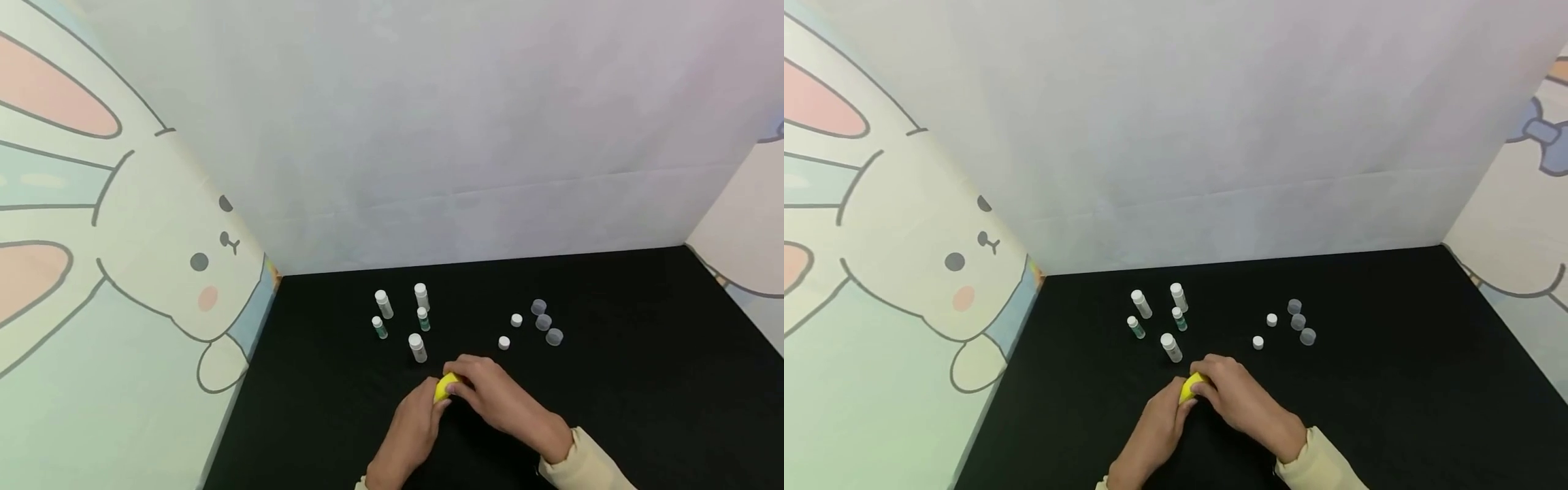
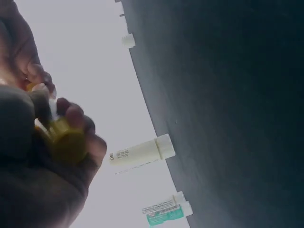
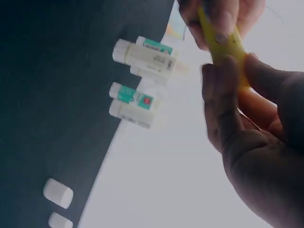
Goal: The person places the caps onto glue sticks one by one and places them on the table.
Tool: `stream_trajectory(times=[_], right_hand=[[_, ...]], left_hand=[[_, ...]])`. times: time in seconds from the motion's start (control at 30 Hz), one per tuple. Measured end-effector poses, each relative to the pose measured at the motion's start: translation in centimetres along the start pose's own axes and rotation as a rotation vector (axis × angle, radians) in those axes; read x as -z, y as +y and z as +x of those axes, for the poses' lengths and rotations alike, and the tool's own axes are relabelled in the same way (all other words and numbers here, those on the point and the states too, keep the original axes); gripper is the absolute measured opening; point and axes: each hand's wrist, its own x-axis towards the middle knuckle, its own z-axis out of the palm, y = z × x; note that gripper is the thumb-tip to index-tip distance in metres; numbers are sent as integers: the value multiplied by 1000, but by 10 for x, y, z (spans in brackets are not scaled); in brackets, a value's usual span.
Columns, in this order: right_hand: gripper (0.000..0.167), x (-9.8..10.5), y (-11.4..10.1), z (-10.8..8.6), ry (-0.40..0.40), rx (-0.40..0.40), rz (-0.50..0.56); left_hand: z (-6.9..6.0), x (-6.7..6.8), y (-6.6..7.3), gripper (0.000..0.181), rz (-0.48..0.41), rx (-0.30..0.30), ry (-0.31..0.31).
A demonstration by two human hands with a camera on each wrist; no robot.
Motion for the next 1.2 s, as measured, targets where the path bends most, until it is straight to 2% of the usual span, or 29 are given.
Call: stream_trajectory(times=[0.13, 0.23, 0.33, 0.6, 0.83, 0.93, 1.2], right_hand=[[10, -2, 1, 0, 11, 10, 0], [13, -2, -2, 1, 21, -3, 15], [11, -3, -7, 1, 22, -28, 46], [13, -8, -11, 2, -8, -85, 104], [13, -9, -8, 7, -18, -102, 76], [15, -10, -8, 8, -34, -95, 52], [5, -18, -3, 13, -52, -109, 62]], left_hand=[[1, -3, 0, 23, 122, -103, 112], [2, -2, 2, 22, 176, -119, 148], [-1, -1, 3, 22, 213, -106, 154], [-4, 2, 4, 26, 282, -80, 125], [-2, 5, 6, 23, 283, -61, 114], [-1, 3, 6, 21, 248, -13, 82], [-3, 0, 9, 24, 182, 199, 11]])
